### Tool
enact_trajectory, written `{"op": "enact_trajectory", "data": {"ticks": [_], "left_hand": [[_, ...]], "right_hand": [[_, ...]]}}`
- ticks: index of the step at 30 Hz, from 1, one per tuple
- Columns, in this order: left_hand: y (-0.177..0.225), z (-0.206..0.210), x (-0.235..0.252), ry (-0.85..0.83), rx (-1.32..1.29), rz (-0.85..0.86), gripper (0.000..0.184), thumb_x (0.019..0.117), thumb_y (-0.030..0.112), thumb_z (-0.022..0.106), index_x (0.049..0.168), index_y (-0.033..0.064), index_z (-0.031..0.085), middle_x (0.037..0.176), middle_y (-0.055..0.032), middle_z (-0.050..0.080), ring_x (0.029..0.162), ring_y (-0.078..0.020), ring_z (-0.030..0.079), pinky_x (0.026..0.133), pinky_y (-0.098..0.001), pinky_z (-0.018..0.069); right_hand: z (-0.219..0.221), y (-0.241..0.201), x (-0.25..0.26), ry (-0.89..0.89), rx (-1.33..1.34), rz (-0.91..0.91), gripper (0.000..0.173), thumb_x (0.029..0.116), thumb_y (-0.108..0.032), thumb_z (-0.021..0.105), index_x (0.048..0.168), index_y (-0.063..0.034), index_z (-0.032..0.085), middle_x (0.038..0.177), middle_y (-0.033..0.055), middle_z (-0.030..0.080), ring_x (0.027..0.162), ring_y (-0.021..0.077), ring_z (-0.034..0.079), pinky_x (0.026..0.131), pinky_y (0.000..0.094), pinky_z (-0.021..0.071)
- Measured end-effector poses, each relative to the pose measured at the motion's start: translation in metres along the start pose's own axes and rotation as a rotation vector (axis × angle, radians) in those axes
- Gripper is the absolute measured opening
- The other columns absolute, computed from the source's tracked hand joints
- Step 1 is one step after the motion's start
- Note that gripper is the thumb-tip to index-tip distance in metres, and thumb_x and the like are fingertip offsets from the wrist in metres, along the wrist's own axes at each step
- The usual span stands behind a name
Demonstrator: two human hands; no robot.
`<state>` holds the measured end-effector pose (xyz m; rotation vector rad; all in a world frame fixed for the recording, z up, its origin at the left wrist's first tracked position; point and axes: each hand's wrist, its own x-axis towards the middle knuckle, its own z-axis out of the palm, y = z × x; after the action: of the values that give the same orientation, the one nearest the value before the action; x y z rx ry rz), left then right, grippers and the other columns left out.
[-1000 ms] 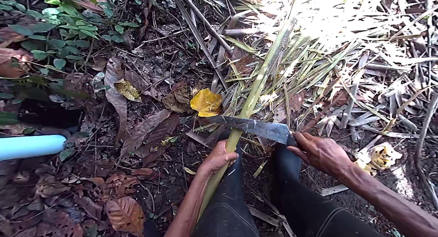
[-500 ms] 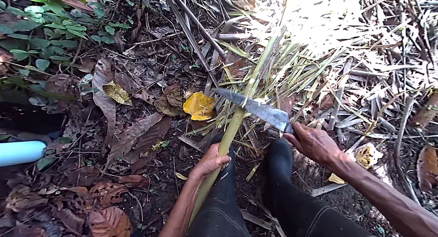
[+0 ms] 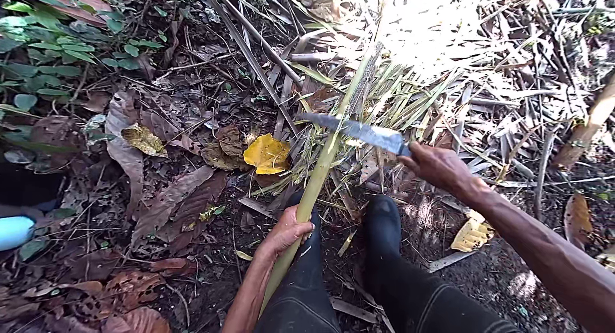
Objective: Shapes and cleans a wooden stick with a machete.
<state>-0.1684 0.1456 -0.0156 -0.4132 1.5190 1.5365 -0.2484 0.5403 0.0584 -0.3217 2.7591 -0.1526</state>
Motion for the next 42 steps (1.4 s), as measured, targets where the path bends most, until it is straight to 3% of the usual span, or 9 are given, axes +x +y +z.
{"op": "enact_trajectory", "data": {"ticks": [4, 9, 15, 20, 23, 27, 33, 37, 42], "left_hand": [[0.003, -0.003, 0.000, -0.012, -0.012, -0.012, 0.019, 0.0821, -0.001, 0.069, 0.094, 0.0065, 0.057, 0.066, -0.0015, 0.059, 0.049, -0.0120, 0.057, 0.048, -0.0265, 0.0531], [-0.002, -0.001, 0.000, 0.005, 0.000, -0.003, 0.020, 0.0801, 0.001, 0.070, 0.094, 0.0069, 0.057, 0.067, -0.0016, 0.059, 0.050, -0.0125, 0.058, 0.049, -0.0269, 0.0534], [-0.002, -0.001, -0.001, 0.012, -0.002, -0.006, 0.020, 0.0798, 0.001, 0.070, 0.094, 0.0061, 0.057, 0.066, -0.0023, 0.059, 0.049, -0.0129, 0.057, 0.048, -0.0272, 0.0533], [-0.003, -0.001, -0.001, 0.012, -0.009, -0.002, 0.020, 0.0793, 0.001, 0.070, 0.093, 0.0069, 0.057, 0.066, -0.0018, 0.059, 0.050, -0.0127, 0.058, 0.048, -0.0268, 0.0530], [-0.004, 0.000, -0.002, 0.011, -0.003, -0.009, 0.021, 0.0798, 0.001, 0.070, 0.094, 0.0070, 0.056, 0.066, -0.0017, 0.059, 0.050, -0.0128, 0.058, 0.049, -0.0269, 0.0533], [-0.003, -0.001, -0.003, 0.008, -0.016, -0.004, 0.021, 0.0792, 0.002, 0.070, 0.094, 0.0070, 0.057, 0.066, -0.0022, 0.059, 0.050, -0.0132, 0.058, 0.049, -0.0274, 0.0532], [-0.002, 0.003, -0.004, 0.051, 0.008, 0.012, 0.021, 0.0794, 0.001, 0.070, 0.094, 0.0062, 0.057, 0.067, -0.0022, 0.059, 0.050, -0.0133, 0.057, 0.048, -0.0275, 0.0531], [0.001, 0.005, -0.005, 0.060, 0.021, 0.006, 0.021, 0.0799, 0.000, 0.070, 0.094, 0.0066, 0.057, 0.067, -0.0015, 0.059, 0.050, -0.0123, 0.058, 0.049, -0.0265, 0.0532], [0.002, 0.006, -0.004, 0.080, 0.046, 0.008, 0.022, 0.0794, 0.000, 0.071, 0.095, 0.0057, 0.057, 0.066, -0.0022, 0.059, 0.050, -0.0130, 0.058, 0.049, -0.0275, 0.0533]], "right_hand": [[-0.013, -0.001, 0.016, 0.081, -0.023, 0.071, 0.054, 0.1077, -0.054, 0.038, 0.103, -0.0047, 0.060, 0.065, 0.0136, 0.058, 0.056, 0.0367, 0.063, 0.048, 0.0559, 0.0499], [-0.009, -0.011, 0.012, -0.007, -0.139, -0.089, 0.050, 0.1023, -0.054, 0.054, 0.108, -0.0062, 0.065, 0.077, 0.0135, 0.064, 0.059, 0.0342, 0.066, 0.050, 0.0528, 0.0532], [-0.033, 0.038, 0.043, 0.110, -0.019, 0.186, 0.065, 0.1073, -0.060, 0.029, 0.104, -0.0028, 0.059, 0.068, 0.0199, 0.060, 0.064, 0.0445, 0.065, 0.053, 0.0629, 0.0496], [-0.022, 0.022, 0.040, 0.085, -0.127, -0.057, 0.053, 0.1046, -0.054, 0.046, 0.100, -0.0042, 0.062, 0.069, 0.0151, 0.061, 0.058, 0.0381, 0.065, 0.049, 0.0563, 0.0504], [-0.048, 0.053, 0.068, 0.018, -0.015, 0.349, 0.067, 0.1074, -0.060, 0.032, 0.111, 0.0013, 0.060, 0.088, 0.0306, 0.066, 0.085, 0.0549, 0.067, 0.069, 0.0718, 0.0500], [-0.063, 0.092, 0.074, 0.152, 0.219, 0.611, 0.072, 0.1089, -0.057, 0.028, 0.107, 0.0079, 0.061, 0.099, 0.0340, 0.064, 0.099, 0.0533, 0.065, 0.082, 0.0724, 0.0475], [-0.020, 0.054, -0.006, 0.198, 0.220, 0.200, 0.054, 0.1085, -0.055, 0.035, 0.107, -0.0068, 0.060, 0.068, 0.0129, 0.055, 0.054, 0.0321, 0.058, 0.048, 0.0559, 0.0474], [-0.021, -0.003, -0.023, 0.037, -0.041, -0.106, 0.054, 0.1040, -0.053, 0.043, 0.121, -0.0069, 0.065, 0.079, 0.0103, 0.067, 0.062, 0.0311, 0.067, 0.052, 0.0520, 0.0543], [-0.014, -0.020, -0.028, -0.011, -0.126, -0.206, 0.056, 0.1038, -0.059, 0.042, 0.114, -0.0102, 0.068, 0.074, 0.0105, 0.063, 0.056, 0.0310, 0.065, 0.046, 0.0487, 0.0518]]}}
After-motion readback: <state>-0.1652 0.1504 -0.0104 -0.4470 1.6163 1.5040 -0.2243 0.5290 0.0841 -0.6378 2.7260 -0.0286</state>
